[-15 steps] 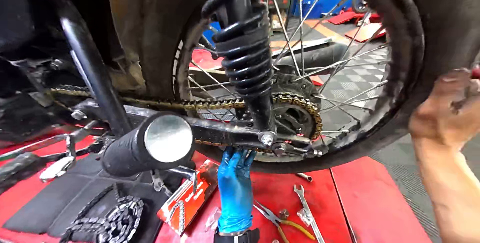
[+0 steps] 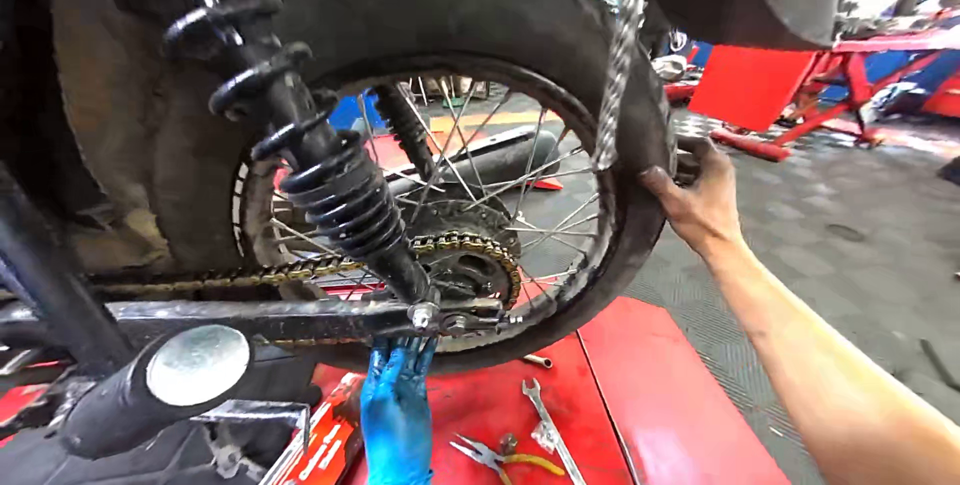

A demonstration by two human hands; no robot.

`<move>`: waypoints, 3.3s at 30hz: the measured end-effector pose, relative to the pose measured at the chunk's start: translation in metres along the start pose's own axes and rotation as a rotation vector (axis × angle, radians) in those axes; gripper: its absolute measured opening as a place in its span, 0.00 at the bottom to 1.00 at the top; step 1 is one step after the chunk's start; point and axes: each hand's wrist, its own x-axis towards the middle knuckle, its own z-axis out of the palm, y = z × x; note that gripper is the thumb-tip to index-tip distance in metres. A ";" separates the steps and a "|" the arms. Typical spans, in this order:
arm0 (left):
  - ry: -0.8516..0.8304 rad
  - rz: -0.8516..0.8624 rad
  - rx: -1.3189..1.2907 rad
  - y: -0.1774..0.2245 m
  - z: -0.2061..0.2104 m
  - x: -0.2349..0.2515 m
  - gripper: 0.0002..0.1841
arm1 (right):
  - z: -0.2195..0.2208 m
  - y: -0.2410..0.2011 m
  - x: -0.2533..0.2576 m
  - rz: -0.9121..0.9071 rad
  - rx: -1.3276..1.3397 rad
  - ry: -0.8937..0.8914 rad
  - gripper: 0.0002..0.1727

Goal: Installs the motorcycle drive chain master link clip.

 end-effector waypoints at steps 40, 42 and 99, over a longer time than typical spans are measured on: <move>-0.108 0.063 0.129 -0.043 0.019 0.000 0.16 | 0.112 -0.067 -0.167 -0.416 0.167 -0.295 0.15; -0.119 0.057 0.115 -0.044 0.018 0.000 0.16 | 0.106 -0.091 -0.169 0.156 0.415 -0.523 0.25; -0.138 0.028 0.092 -0.039 0.014 0.001 0.15 | 0.101 -0.083 -0.175 -0.251 0.244 -0.489 0.16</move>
